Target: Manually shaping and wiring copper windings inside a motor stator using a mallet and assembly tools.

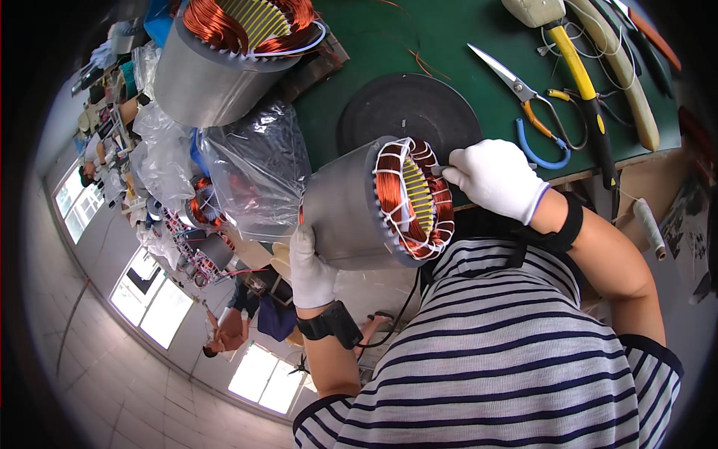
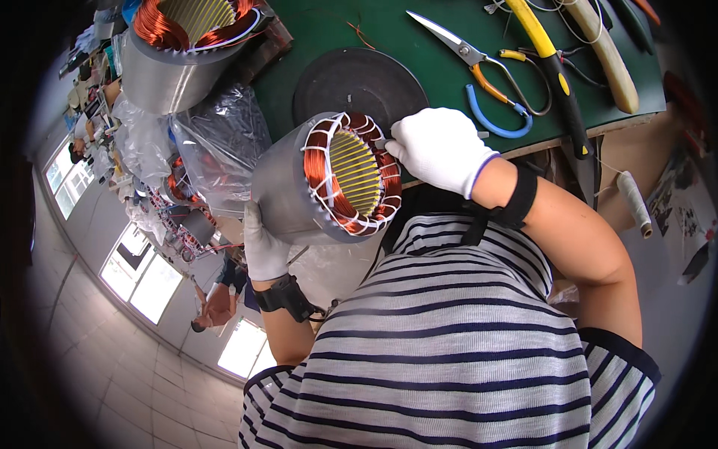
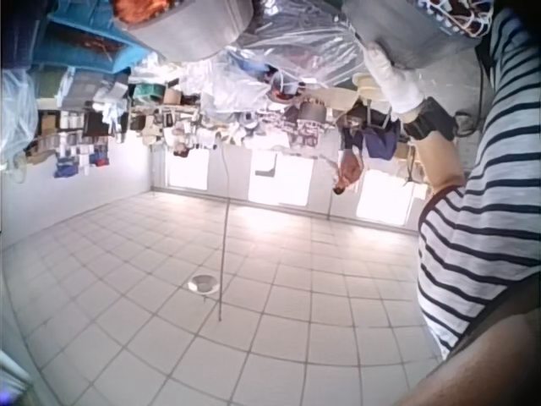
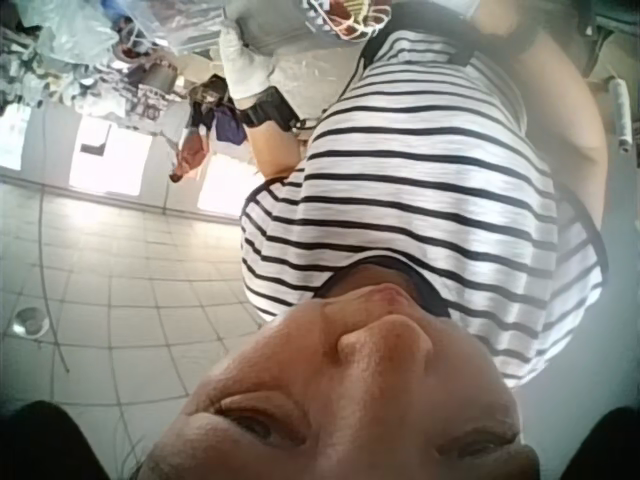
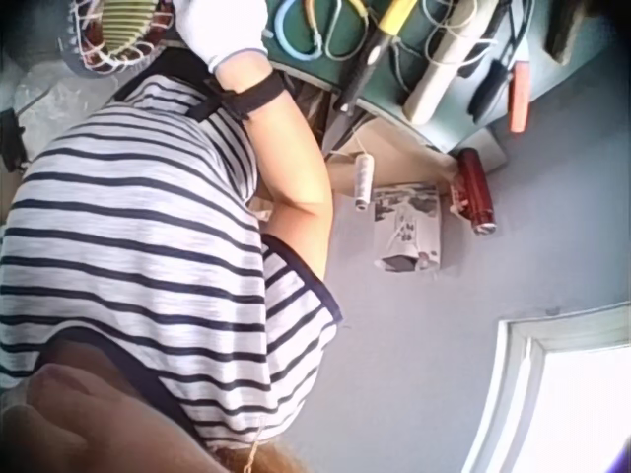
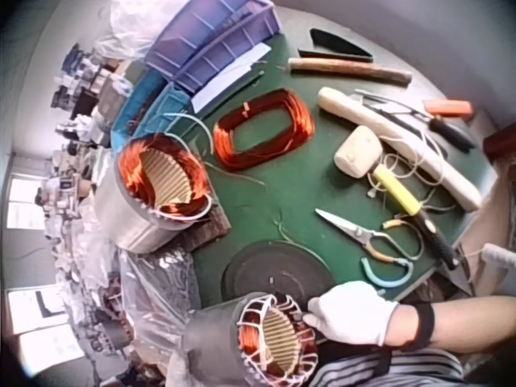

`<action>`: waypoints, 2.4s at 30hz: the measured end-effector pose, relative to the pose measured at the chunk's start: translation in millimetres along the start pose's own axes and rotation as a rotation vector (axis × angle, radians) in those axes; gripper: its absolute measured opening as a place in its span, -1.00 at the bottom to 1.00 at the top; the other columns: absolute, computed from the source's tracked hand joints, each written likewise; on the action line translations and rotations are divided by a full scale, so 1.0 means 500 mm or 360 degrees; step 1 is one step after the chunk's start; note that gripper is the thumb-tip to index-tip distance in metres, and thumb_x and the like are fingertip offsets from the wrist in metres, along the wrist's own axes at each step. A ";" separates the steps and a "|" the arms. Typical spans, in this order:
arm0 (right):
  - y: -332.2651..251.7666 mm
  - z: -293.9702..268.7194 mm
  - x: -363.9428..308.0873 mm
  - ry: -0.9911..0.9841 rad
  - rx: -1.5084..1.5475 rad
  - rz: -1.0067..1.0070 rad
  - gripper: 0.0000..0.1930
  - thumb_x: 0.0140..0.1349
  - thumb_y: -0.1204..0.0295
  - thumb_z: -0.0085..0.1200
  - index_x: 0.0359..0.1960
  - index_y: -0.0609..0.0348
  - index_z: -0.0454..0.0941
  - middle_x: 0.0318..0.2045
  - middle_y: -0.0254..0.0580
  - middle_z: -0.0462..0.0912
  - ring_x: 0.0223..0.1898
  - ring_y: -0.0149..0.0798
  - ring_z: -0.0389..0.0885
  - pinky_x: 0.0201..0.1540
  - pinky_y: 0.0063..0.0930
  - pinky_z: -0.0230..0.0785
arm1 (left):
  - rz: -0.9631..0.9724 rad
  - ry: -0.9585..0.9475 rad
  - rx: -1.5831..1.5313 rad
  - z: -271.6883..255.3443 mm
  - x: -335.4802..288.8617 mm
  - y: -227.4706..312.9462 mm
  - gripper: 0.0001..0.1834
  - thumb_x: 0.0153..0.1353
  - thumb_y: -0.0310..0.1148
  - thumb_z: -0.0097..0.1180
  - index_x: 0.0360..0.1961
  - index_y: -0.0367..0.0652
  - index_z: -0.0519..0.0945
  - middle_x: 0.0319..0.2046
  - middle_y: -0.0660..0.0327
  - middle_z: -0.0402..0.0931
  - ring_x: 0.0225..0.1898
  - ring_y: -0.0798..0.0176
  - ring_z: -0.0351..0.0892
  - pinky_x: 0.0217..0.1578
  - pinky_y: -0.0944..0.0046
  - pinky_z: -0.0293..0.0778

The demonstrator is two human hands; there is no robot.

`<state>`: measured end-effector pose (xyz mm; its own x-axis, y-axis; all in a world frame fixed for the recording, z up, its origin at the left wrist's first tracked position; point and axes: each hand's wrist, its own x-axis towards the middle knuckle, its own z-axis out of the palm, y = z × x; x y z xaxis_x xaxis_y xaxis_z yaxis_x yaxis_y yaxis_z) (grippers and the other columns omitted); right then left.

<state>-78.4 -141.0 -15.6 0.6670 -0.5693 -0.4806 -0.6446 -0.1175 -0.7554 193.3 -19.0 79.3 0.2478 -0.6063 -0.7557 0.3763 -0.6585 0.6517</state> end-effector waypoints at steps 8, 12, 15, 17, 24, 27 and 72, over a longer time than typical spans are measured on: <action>-0.093 -0.056 -0.051 -0.0458 0.2185 0.0255 -0.66 0.37 0.19 -0.03 -0.39 0.22 0.60 -0.73 -0.47 0.35 -0.71 -0.59 0.19 -0.63 -0.62 0.04 | -0.0127 0.0052 0.0013 0.023 0.023 0.050 -0.38 0.31 -0.05 0.00 0.21 -0.32 0.34 0.14 0.09 0.41 0.12 0.17 0.46 0.16 0.16 0.36; -0.141 -0.046 -0.051 -0.0280 0.2075 0.0186 -0.61 0.37 0.12 -0.06 -0.37 0.26 0.49 -0.70 -0.49 0.26 -0.70 -0.62 0.16 -0.66 -0.64 -0.04 | -0.0064 0.0062 0.0132 0.030 0.028 0.065 -0.44 0.37 -0.08 -0.05 0.23 -0.26 0.32 0.19 0.09 0.36 0.21 0.13 0.36 0.25 0.07 0.26; -0.151 -0.069 -0.047 -0.0067 0.1820 0.0094 -0.63 0.31 0.22 -0.05 -0.43 0.37 0.50 -0.68 -0.12 0.42 -0.55 -0.28 0.43 -0.39 -0.34 0.34 | 0.0200 -0.0008 0.0164 0.050 0.031 0.074 -0.47 0.38 -0.09 -0.07 0.22 -0.23 0.33 0.19 0.10 0.36 0.20 0.13 0.36 0.25 0.07 0.25; -0.157 -0.071 -0.037 0.0099 0.1571 -0.0017 -0.65 0.28 0.22 -0.03 -0.42 0.34 0.51 -0.65 -0.05 0.47 -0.56 -0.19 0.46 -0.39 -0.34 0.34 | 0.0253 0.0036 0.0015 0.052 0.046 0.068 -0.45 0.37 -0.09 -0.06 0.22 -0.26 0.33 0.18 0.11 0.37 0.18 0.16 0.38 0.22 0.12 0.29; -0.116 -0.042 -0.033 0.0367 0.1250 -0.0288 -0.64 0.26 0.21 -0.01 -0.18 0.33 0.53 -0.47 0.08 0.58 -0.52 -0.02 0.59 -0.39 -0.31 0.42 | 0.0537 -0.0144 -0.0149 0.033 0.067 0.009 -0.36 0.32 -0.04 0.02 0.27 -0.24 0.28 0.25 0.17 0.28 0.27 0.21 0.25 0.29 0.12 0.14; -0.077 -0.019 -0.066 0.0459 0.1095 -0.0482 -0.53 0.29 0.22 0.00 0.03 0.43 0.44 -0.25 0.13 0.63 -0.25 0.02 0.66 -0.15 -0.29 0.47 | 0.0480 -0.0130 -0.0139 0.015 0.065 0.000 -0.31 0.32 0.04 -0.01 0.28 -0.27 0.26 0.25 0.15 0.28 0.26 0.20 0.25 0.31 0.11 0.10; -0.078 -0.041 -0.048 0.0352 0.0967 -0.0332 -0.62 0.21 0.20 0.05 -0.09 0.27 0.54 -0.34 0.10 0.64 -0.29 0.04 0.65 -0.21 -0.24 0.49 | 0.0336 -0.0087 -0.0168 0.044 0.056 0.023 -0.25 0.29 0.07 0.02 0.35 -0.17 0.17 0.32 0.12 0.18 0.31 0.07 0.19 0.31 -0.01 0.10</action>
<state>-76.8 -139.2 34.7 0.6209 -0.7449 -0.2440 -0.1430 0.1984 -0.9696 184.9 -53.1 67.0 0.2831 -0.7507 -0.5969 0.4134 -0.4661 0.7822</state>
